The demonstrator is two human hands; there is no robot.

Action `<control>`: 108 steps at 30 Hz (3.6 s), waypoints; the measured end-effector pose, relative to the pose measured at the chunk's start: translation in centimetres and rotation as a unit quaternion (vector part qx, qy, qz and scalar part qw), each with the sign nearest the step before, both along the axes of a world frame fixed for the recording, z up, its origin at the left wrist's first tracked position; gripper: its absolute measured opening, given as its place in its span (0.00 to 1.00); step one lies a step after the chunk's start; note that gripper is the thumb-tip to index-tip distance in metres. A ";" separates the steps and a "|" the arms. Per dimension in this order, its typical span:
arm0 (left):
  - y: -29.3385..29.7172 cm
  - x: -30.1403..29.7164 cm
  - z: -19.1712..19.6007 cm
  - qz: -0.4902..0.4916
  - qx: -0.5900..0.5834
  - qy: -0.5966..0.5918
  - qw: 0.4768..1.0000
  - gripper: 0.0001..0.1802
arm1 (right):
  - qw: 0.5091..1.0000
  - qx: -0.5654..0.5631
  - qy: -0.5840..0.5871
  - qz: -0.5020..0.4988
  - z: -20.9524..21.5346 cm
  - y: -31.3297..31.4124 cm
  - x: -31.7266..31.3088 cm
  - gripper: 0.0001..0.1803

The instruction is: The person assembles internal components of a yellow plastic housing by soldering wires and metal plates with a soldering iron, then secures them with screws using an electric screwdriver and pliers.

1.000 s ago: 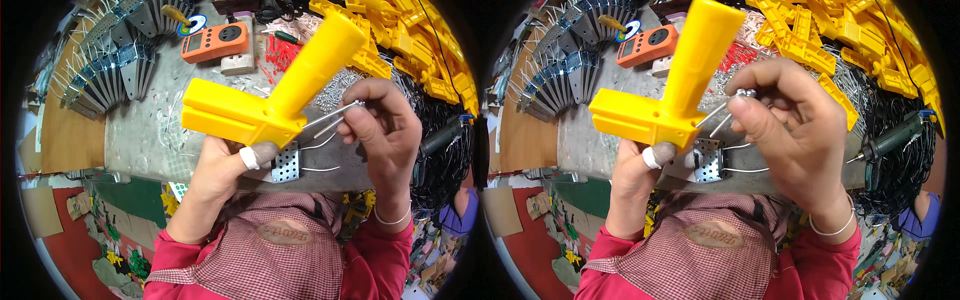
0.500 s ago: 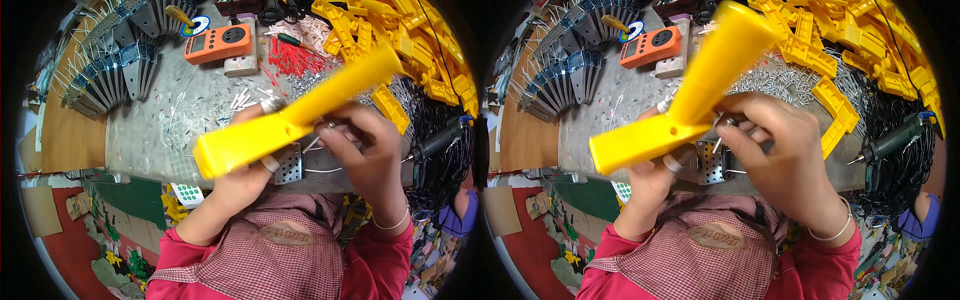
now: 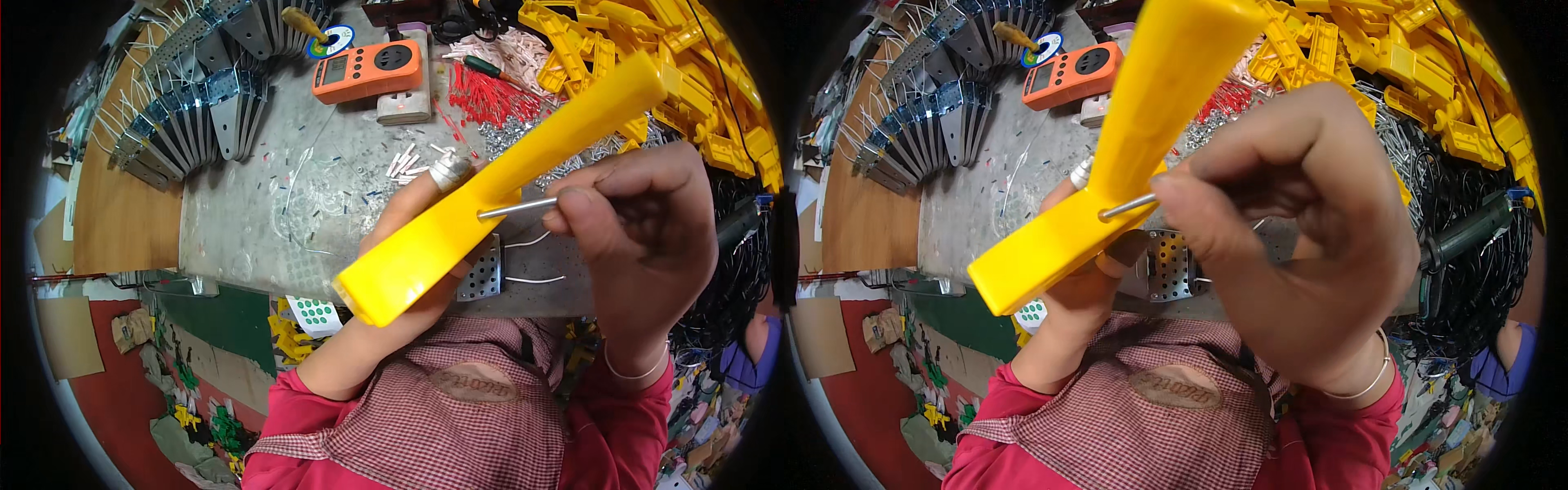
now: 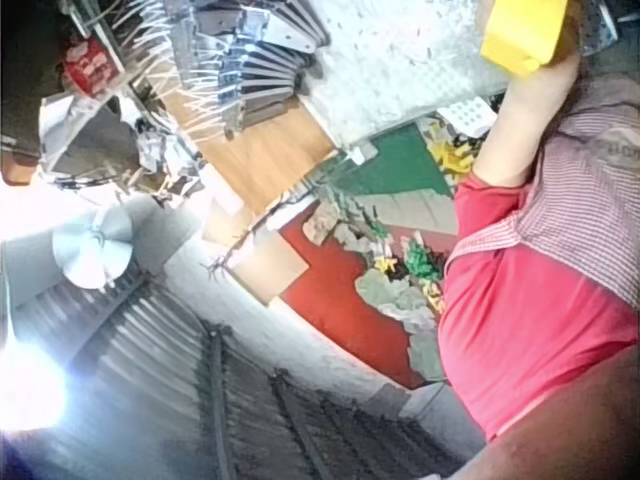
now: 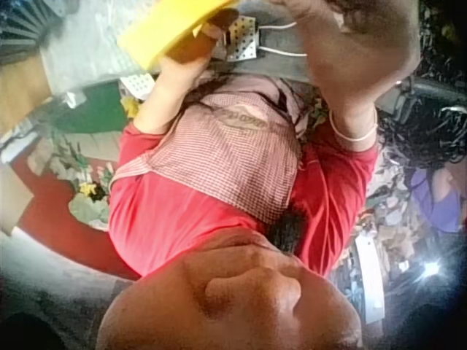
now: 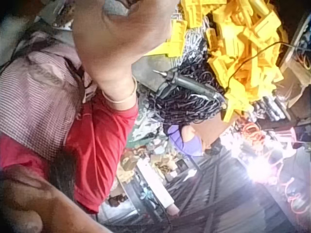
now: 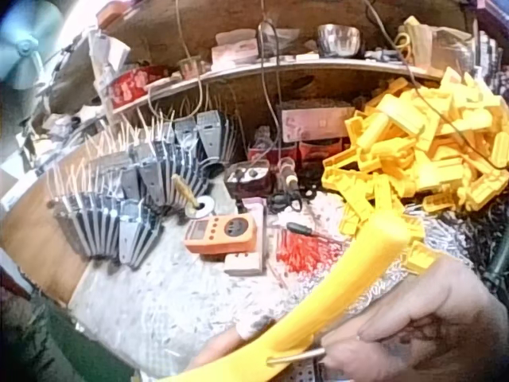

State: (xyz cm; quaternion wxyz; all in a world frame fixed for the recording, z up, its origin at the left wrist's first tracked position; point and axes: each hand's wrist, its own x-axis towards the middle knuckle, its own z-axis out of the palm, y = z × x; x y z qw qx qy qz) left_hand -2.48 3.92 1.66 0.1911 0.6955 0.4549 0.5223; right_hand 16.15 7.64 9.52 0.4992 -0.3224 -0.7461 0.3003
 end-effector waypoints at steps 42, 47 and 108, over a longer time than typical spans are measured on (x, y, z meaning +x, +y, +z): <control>-0.6 0.0 -3.1 -0.119 -0.077 0.206 0.968 0.42 | 0.912 -0.075 -0.397 0.069 -5.4 -1.2 6.2 0.25; -0.4 -0.1 -3.2 -0.120 -0.077 0.204 0.968 0.44 | 0.910 -0.184 -0.324 0.182 -5.3 2.4 6.7 0.17; 2.2 2.2 -0.8 -0.264 -0.072 0.276 0.921 0.50 | 0.708 -0.252 0.657 -0.060 -9.6 0.2 10.1 0.22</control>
